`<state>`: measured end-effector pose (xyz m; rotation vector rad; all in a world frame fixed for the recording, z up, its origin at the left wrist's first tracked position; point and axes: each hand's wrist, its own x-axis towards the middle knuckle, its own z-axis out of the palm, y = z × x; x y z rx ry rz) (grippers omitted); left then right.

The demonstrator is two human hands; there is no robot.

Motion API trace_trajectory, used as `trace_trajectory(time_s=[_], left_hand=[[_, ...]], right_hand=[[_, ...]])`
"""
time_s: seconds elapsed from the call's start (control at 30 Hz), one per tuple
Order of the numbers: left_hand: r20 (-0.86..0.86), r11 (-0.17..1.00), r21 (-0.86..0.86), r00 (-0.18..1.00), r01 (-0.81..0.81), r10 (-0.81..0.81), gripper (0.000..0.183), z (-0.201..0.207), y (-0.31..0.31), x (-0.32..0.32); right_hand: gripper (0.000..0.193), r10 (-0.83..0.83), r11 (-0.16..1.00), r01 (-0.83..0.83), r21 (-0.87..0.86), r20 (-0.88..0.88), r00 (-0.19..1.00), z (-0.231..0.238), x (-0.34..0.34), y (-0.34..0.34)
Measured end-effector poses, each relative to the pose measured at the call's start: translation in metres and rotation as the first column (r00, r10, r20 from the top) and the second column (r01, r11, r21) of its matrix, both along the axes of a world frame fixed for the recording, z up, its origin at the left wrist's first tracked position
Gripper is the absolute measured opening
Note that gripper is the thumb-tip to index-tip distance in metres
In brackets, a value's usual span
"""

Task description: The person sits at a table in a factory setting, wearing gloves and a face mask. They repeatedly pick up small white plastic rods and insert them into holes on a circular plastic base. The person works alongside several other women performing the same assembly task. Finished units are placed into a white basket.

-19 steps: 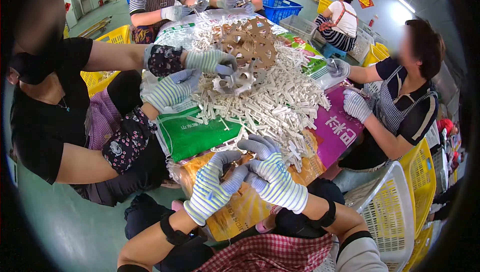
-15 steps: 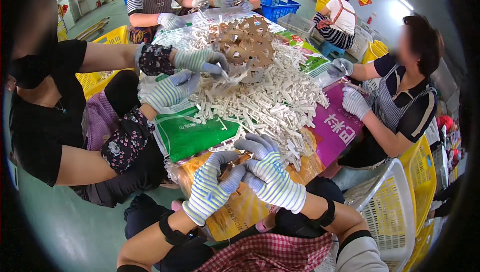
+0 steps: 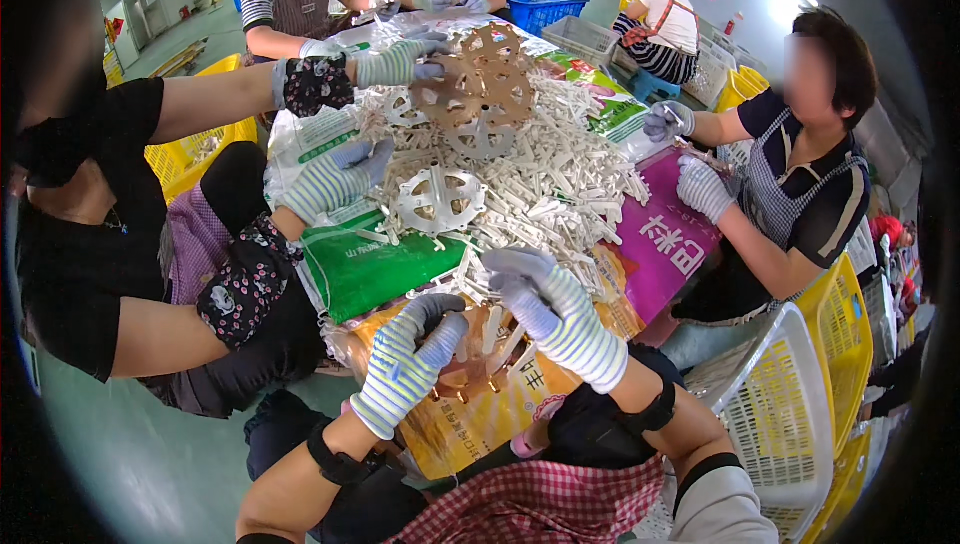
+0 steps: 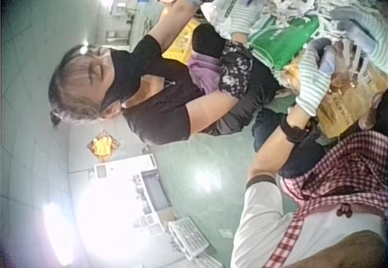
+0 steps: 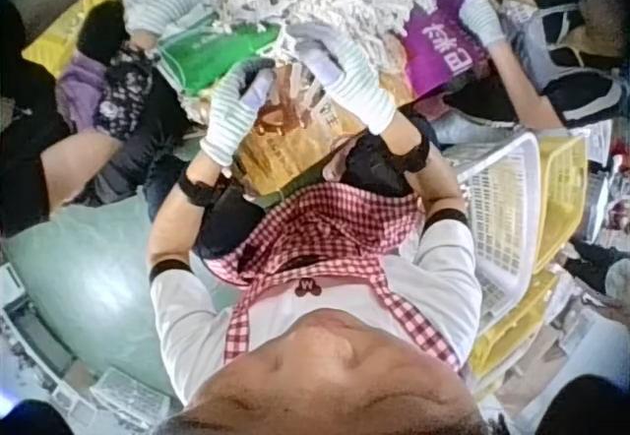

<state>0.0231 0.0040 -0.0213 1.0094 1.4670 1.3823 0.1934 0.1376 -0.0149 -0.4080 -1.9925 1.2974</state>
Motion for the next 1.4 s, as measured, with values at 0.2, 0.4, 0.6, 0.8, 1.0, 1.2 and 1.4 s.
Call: trace_trajectory(time_s=[0.2,0.4,0.6,0.8,1.0,1.2,1.4], left_hand=[[0.016,0.991,0.117,0.997,0.070,-0.073,0.033,-0.008,0.006,-0.004],[-0.035,0.998,0.000,0.998,0.060,-0.060,0.044,-0.010,0.009,-0.014],[0.232,0.987,0.111,0.969,-0.113,0.085,0.029,-0.022,0.009,-0.030],[0.213,0.946,0.107,0.936,-0.307,0.279,0.023,0.005,0.002,-0.043],[0.157,0.982,0.013,0.970,-0.190,0.185,0.019,-0.017,0.007,-0.041],[0.089,0.987,0.021,0.984,-0.157,0.155,0.027,-0.030,0.012,-0.044],[-0.020,0.983,0.043,0.983,-0.179,0.180,0.027,-0.025,0.013,-0.042]], right_hand=[[0.052,0.180,0.965,-0.124,-0.233,0.235,0.955,-0.002,-0.008,-0.005],[0.045,-0.022,0.895,0.063,-0.441,0.098,0.995,-0.011,0.003,0.015],[0.046,-0.101,0.857,0.101,-0.506,0.027,0.995,-0.010,0.006,0.024],[0.041,-0.216,0.891,0.079,0.448,0.262,0.940,-0.019,0.020,0.052],[0.028,0.049,0.851,-0.189,0.489,0.284,0.958,-0.012,0.007,0.027],[0.025,-0.097,0.753,-0.190,0.630,0.392,0.915,-0.010,0.000,0.018],[0.022,-0.224,0.726,-0.086,0.683,0.352,0.909,-0.025,-0.005,0.016]])
